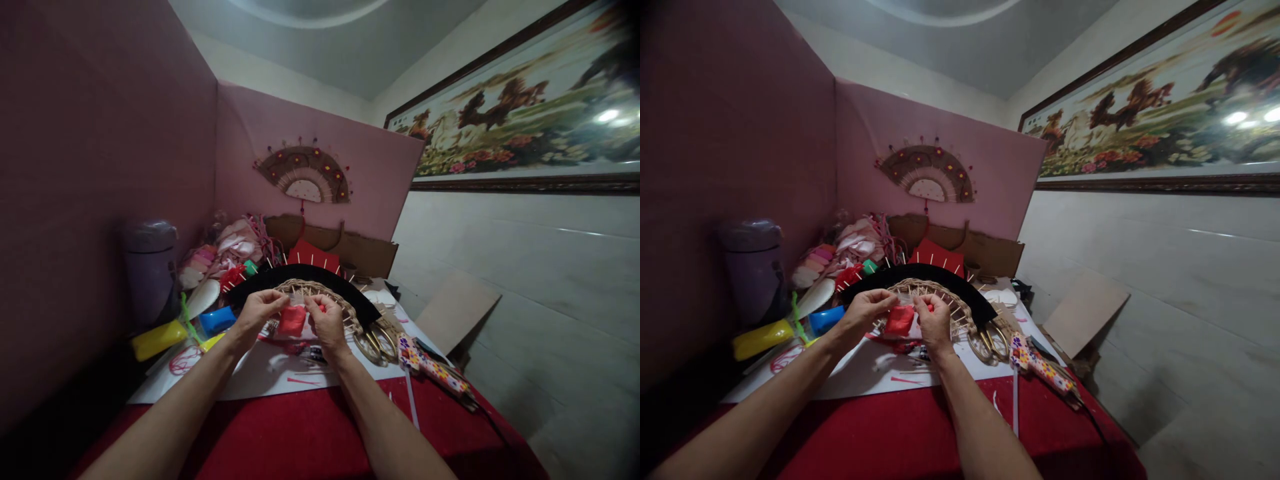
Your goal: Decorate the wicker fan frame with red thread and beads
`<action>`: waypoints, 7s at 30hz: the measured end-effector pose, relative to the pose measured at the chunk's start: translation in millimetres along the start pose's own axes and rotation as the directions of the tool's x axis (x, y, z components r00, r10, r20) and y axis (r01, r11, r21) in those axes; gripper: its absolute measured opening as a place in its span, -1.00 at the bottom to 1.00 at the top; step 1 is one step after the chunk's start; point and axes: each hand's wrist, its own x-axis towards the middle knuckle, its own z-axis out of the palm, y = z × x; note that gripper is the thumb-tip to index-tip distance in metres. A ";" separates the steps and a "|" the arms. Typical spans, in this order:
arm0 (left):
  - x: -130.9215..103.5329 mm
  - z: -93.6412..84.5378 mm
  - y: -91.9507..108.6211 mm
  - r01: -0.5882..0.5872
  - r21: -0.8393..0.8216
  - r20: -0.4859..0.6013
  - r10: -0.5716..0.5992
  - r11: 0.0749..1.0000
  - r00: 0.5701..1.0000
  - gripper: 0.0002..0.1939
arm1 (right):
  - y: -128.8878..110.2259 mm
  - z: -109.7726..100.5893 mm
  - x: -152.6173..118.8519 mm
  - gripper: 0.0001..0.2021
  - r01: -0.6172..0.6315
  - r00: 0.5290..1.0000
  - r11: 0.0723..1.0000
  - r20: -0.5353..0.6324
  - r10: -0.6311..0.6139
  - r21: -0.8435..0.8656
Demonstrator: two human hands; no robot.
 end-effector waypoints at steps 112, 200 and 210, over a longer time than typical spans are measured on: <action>1.0 2.9 -5.9 0.064 -0.120 0.127 -0.049 0.991 0.991 -0.58 | -1.7 2.3 -9.8 -0.87 0.446 0.887 0.767 0.113 -0.448 -0.462; -4.3 -2.5 13.8 0.109 -0.349 0.039 -0.102 0.931 0.994 -0.71 | -5.3 11.4 -14.0 -0.65 0.127 0.973 0.990 0.199 -0.113 -0.058; -5.2 -2.9 11.9 0.107 -0.326 -0.028 -0.123 0.939 0.992 -0.66 | -29.1 14.5 -24.5 -0.65 -0.065 0.861 0.994 0.508 0.011 0.089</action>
